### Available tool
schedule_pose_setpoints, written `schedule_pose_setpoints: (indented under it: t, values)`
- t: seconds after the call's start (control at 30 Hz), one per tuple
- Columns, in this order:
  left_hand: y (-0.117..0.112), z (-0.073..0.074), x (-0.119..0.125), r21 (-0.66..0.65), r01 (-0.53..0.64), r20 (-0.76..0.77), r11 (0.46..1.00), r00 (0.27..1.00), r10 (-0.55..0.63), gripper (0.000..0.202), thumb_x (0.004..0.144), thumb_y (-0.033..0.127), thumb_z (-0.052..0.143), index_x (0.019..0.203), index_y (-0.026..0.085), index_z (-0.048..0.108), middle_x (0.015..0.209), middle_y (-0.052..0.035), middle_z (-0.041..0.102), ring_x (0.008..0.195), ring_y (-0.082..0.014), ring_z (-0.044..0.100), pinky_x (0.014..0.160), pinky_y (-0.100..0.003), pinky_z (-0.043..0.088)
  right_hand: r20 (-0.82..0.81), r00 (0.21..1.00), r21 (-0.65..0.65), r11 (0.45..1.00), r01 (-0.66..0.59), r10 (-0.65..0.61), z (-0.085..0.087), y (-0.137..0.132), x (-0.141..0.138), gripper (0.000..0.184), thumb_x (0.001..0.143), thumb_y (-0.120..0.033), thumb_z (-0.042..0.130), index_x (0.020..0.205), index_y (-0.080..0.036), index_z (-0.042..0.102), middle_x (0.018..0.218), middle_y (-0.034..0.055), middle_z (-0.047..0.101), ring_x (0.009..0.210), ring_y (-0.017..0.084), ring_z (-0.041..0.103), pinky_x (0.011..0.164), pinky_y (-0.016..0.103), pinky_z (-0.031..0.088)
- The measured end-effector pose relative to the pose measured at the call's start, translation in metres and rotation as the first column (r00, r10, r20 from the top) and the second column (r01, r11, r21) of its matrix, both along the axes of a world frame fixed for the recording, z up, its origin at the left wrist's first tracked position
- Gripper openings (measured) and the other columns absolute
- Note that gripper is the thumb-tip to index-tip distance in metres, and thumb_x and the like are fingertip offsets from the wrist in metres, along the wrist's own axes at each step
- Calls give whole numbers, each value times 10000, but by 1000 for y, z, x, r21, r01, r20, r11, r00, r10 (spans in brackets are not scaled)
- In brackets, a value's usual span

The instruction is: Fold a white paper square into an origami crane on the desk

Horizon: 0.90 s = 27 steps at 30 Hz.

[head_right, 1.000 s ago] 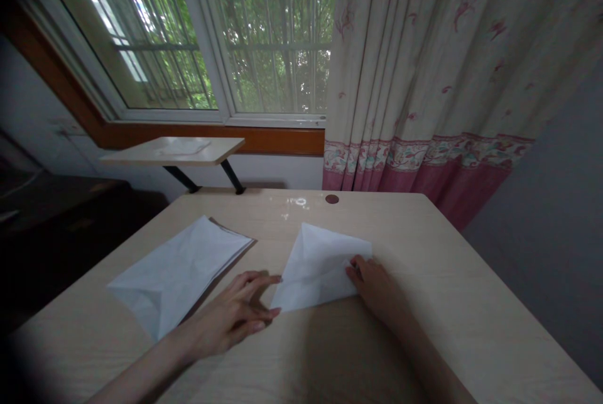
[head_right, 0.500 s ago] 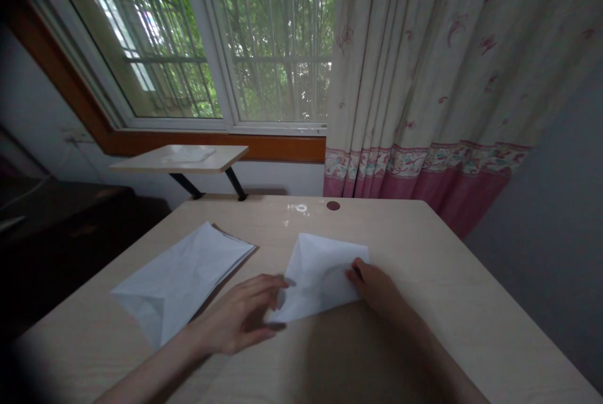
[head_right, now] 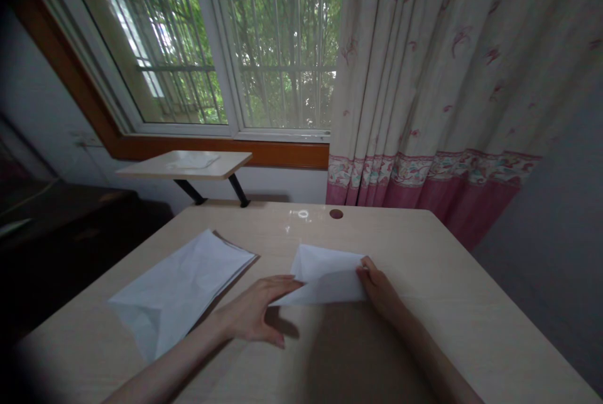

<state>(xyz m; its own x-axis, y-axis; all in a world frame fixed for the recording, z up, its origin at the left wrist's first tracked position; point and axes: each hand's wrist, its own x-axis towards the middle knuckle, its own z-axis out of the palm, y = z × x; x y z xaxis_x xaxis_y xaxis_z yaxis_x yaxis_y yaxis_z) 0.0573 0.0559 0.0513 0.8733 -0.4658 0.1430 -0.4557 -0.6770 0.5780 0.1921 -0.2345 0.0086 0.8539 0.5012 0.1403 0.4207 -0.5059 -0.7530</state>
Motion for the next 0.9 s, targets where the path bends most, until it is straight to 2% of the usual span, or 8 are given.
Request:
schedule_pose_setpoints:
  t: [0.07, 0.13, 0.27, 0.37, 0.5, 0.6, 0.73, 0.9]
  values:
    - [-4, -3, 3, -76, -32, 7, 997, 999, 33, 789, 678, 582, 720, 1311, 159, 512, 1304, -148, 568, 1212, -312, 513, 1031, -435, 375, -14, 1000, 30, 999, 21, -21, -2, -1, 1, 436, 905, -647, 222, 803, -253, 379, 683, -22, 508, 642, 181, 518, 591, 280, 406]
    - [-11, -6, 6, -166, -77, 8, 983, 997, 80, 658, 738, 558, 681, 1242, 149, 571, 1249, -150, 608, 1168, -300, 549, 1008, -427, 394, -26, 999, 54, 998, 37, -35, -5, -2, 2, 444, 905, -653, 225, 805, -253, 389, 685, -22, 505, 652, 183, 520, 603, 283, 418]
    - [-24, -6, 12, -348, -61, -23, 936, 998, 56, 395, 854, 520, 551, 918, 154, 684, 998, -104, 687, 945, -253, 632, 880, -365, 463, -32, 998, 93, 994, 61, -58, -7, -4, 1, 415, 919, -617, 249, 832, -250, 423, 750, -1, 546, 733, 191, 543, 687, 293, 441]
    - [-29, -9, 15, -462, -89, -58, 883, 996, 70, 447, 870, 539, 510, 695, 147, 636, 777, -64, 641, 740, -197, 600, 731, -296, 466, -24, 996, 110, 990, 87, -85, -5, -5, -3, 394, 923, -596, 269, 853, -249, 443, 783, 10, 575, 742, 187, 554, 697, 287, 443]
    - [-31, -21, 13, -532, -243, -123, 811, 970, 210, 526, 844, 597, 501, 568, 152, 550, 527, 11, 461, 484, -114, 426, 483, -224, 357, -11, 986, 118, 979, 166, -166, -4, -3, -9, 387, 923, -590, 260, 902, -250, 442, 721, 4, 588, 652, 183, 555, 609, 277, 427]
    - [-33, -29, 10, -556, -339, -159, 759, 940, 303, 532, 824, 614, 511, 563, 153, 549, 500, 26, 427, 466, -106, 393, 455, -215, 323, 5, 967, 118, 960, 254, -256, -9, -1, -12, 409, 912, -607, 245, 936, -243, 430, 653, 3, 582, 564, 186, 541, 529, 275, 391]
    - [-38, -34, 9, -578, -445, -218, 684, 892, 396, 490, 829, 584, 521, 642, 138, 601, 538, 17, 504, 503, -126, 467, 488, -217, 363, 32, 935, 103, 931, 349, -354, -16, 2, -14, 433, 908, -611, 220, 947, -234, 430, 620, 18, 586, 520, 194, 546, 485, 275, 348]
    - [-39, -39, 13, -600, -570, -278, 561, 806, 522, 374, 794, 505, 625, 922, 157, 574, 722, -6, 629, 645, -178, 592, 569, -241, 455, 34, 934, 58, 934, 353, -355, -14, 3, -15, 407, 921, -593, 236, 964, -250, 449, 672, 34, 635, 569, 212, 606, 512, 284, 392]
